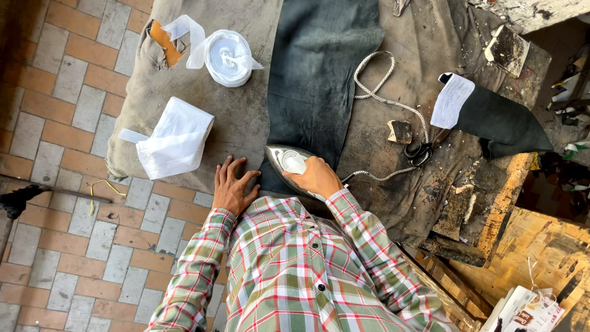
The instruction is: The person irons dark fabric pieces on a padded work table, pressing a strip of white fusible tape along the fabric edge with a clothes iron. They cut the tape with scissors, fold and press the fabric pieces, then stack the finished pieces on a side table.
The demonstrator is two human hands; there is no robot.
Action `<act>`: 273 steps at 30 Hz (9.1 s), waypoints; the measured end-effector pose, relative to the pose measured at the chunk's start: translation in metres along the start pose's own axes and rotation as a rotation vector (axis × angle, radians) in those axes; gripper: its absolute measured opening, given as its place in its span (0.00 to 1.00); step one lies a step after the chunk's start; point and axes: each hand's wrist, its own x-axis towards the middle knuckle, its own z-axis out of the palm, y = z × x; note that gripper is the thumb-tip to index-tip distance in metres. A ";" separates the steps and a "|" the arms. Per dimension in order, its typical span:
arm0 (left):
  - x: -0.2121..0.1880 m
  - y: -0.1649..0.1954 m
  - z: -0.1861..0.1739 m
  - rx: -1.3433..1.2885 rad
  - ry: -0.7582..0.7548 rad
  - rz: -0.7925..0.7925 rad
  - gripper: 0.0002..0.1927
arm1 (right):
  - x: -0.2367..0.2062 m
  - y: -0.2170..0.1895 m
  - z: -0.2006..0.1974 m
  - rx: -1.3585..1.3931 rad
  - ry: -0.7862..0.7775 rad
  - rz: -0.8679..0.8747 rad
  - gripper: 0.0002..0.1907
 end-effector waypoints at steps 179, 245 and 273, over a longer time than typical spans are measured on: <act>0.109 -0.036 -0.047 -0.001 -0.525 -0.242 0.54 | -0.024 0.162 -0.110 0.253 1.085 0.135 0.13; 0.143 -0.051 -0.026 0.174 -1.026 -0.095 0.52 | -0.139 0.061 0.222 0.861 -0.181 -0.038 0.51; 0.144 -0.046 -0.018 0.167 -1.035 -0.161 0.48 | -0.093 0.025 0.210 0.620 0.015 0.276 0.39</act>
